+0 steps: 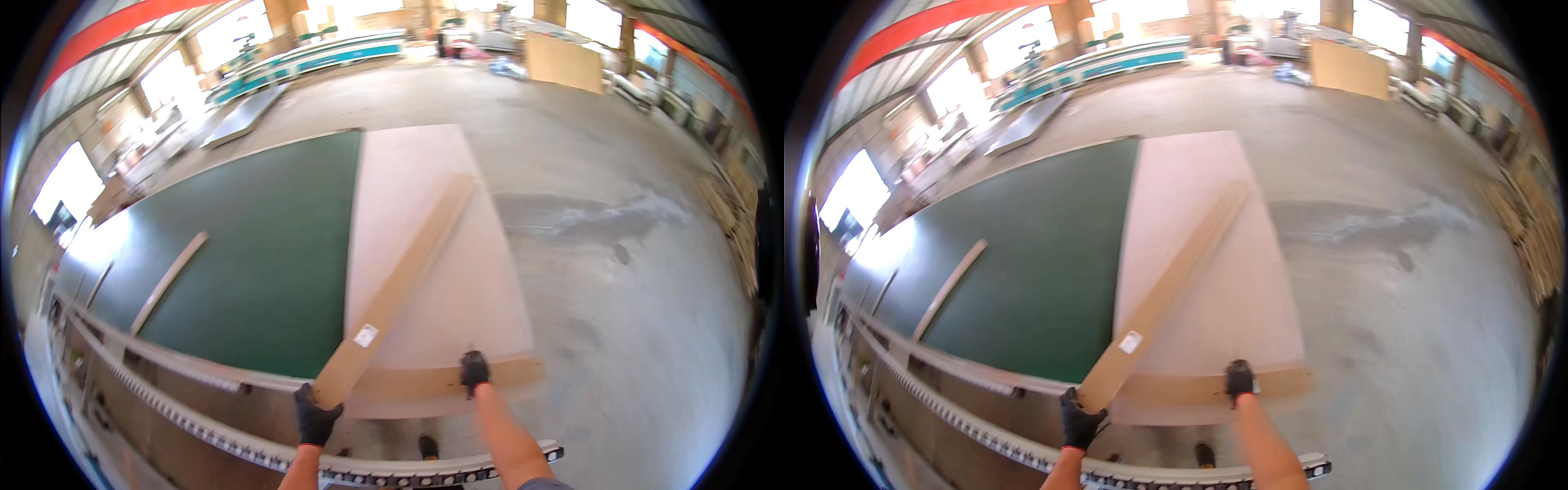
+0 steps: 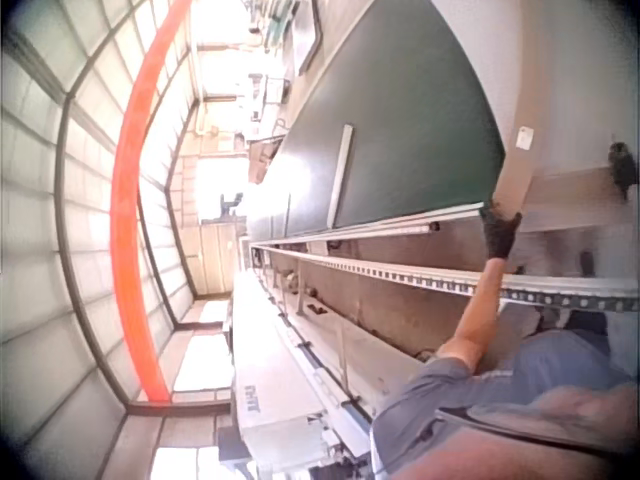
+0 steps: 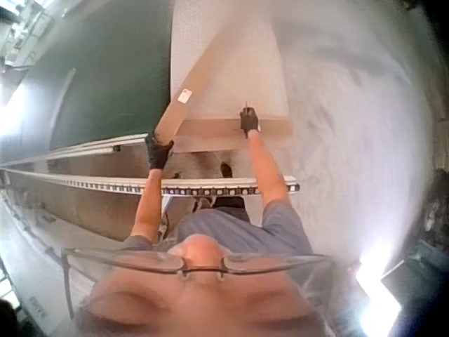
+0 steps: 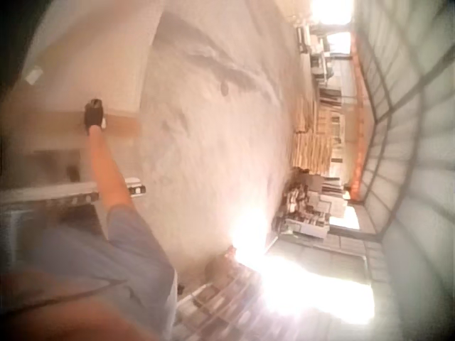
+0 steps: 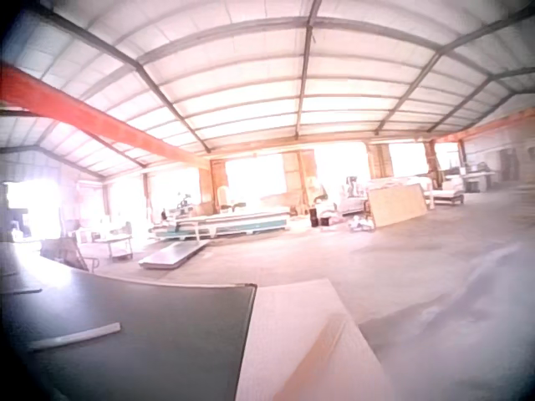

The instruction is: The person picks up long wooden planks from a table and places them onto a conveyor belt system. They feed the planks into a machine, likely for cutting or labeling, and then retrieve the processed pieces. The person stacks the finished planks on a nearby table.

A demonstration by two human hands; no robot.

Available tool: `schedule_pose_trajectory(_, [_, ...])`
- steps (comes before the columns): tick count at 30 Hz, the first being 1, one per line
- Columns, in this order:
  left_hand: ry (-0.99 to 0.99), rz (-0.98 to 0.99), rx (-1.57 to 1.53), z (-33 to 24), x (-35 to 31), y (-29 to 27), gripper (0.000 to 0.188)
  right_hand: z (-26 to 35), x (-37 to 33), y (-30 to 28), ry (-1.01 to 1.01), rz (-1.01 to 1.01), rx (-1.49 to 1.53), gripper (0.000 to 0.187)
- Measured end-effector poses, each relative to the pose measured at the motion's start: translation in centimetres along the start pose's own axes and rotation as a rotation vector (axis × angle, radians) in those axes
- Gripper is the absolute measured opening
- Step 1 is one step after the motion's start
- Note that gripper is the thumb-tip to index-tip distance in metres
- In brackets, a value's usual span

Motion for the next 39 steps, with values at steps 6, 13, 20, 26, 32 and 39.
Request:
schedule_pose_trajectory(6, [-0.377, -0.256, -0.451, 5.8, -9.3, -9.3, 0.074, 10.6, -12.7, -0.3, 0.51, 0.16, 0.492, 0.046])
schedule_pose_trajectory(13, [-0.155, -0.47, -1.096, -0.3, -2.4, -18.8, 0.085, 35.6, -19.2, 2.9, -0.024, 0.412, 0.453, 0.047])
schedule_pose_trajectory(20, [1.032, -0.335, -0.352, -32.1, -2.8, -29.2, 0.081, 62.9, -28.9, -2.1, -1.057, -0.021, -0.023, 0.069])
schedule_pose_trajectory(26, [1.32, -0.162, -0.707, -40.2, -5.8, -31.6, 0.089, 65.4, -33.3, -8.3, -1.189, -0.223, 0.052, 0.073])
schedule_pose_trajectory(32, [1.475, -0.072, -0.669, -44.5, -8.5, -30.8, 0.079, 63.7, -33.8, -11.8, -1.094, -0.26, 0.043, 0.066])
schedule_pose_trajectory(39, [1.355, -0.034, -0.693, -45.6, -9.4, -28.0, 0.049, 62.6, -33.8, -13.9, -0.844, -0.28, -0.003, 0.063])
Point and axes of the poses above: each hand's wrist, its own x-axis towards the middle knuckle, its own y-axis out of the palm, z = x × y, the point moved 10 cm from there along x, towards the middle knuckle
